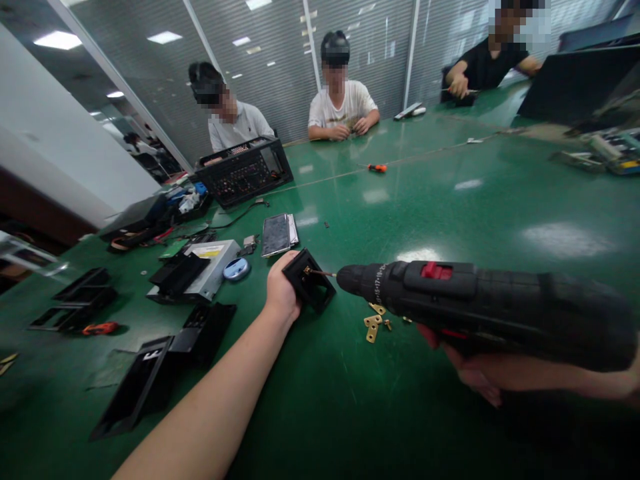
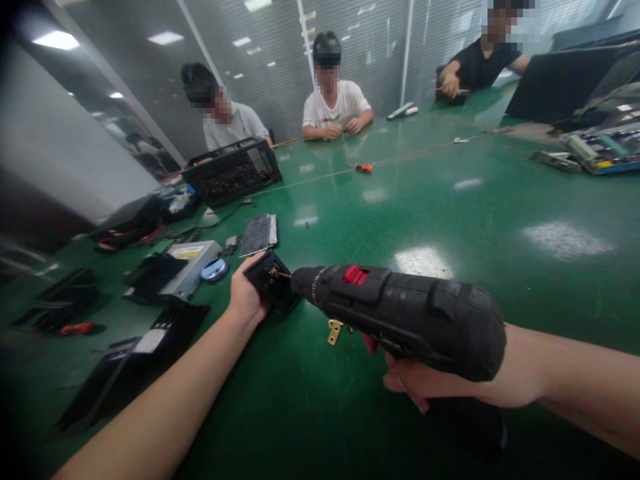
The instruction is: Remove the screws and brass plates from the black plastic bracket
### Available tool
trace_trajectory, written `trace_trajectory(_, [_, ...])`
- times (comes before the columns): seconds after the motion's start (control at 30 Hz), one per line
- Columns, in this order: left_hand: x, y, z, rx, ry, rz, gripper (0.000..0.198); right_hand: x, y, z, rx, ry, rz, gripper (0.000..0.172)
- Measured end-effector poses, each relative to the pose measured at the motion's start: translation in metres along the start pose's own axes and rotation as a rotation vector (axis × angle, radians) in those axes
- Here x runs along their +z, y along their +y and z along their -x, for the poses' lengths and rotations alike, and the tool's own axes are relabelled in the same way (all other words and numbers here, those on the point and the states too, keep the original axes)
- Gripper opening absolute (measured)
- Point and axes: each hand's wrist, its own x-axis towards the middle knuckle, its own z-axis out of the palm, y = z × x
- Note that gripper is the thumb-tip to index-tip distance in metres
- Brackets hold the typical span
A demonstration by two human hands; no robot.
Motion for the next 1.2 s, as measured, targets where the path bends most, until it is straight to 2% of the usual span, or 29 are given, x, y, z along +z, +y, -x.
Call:
trace_trajectory(0.17, [-0.001,-0.003,0.000,0.033,-0.006,-0.010,0.030,0.007,-0.008,0.003,-0.020,0.027,-0.075,0.038])
trace_trajectory(0.27, [-0.003,-0.003,-0.001,0.058,-0.008,-0.019,0.029,0.015,-0.016,0.002,0.068,0.076,-0.161,0.042])
trace_trajectory(0.37, [-0.005,-0.003,-0.004,0.071,-0.002,-0.025,0.028,0.020,-0.019,-0.004,0.077,0.012,-0.225,0.046])
trace_trajectory(0.53, [-0.006,-0.002,-0.005,0.090,0.008,-0.032,0.028,0.021,-0.011,-0.012,0.048,-0.013,-0.314,0.043])
trace_trajectory(0.7, [-0.002,0.000,-0.001,0.096,0.001,-0.037,0.028,0.026,-0.025,-0.007,0.129,0.011,-0.404,0.041])
trace_trajectory(0.9, [0.001,0.000,0.001,0.109,0.029,-0.056,0.031,0.029,-0.026,-0.006,0.094,0.022,-0.557,0.039])
trace_trajectory(1.03, [0.000,0.001,0.000,0.118,0.015,-0.063,0.031,0.024,-0.030,-0.008,0.114,0.020,-0.475,0.040])
trace_trajectory(1.13, [-0.001,0.002,-0.001,0.144,-0.014,-0.074,0.029,0.016,-0.035,-0.001,0.136,-0.006,-0.291,0.042])
trace_trajectory(1.2, [-0.001,0.003,0.000,0.155,-0.027,-0.086,0.027,0.009,-0.029,0.005,0.085,-0.005,-0.132,0.039])
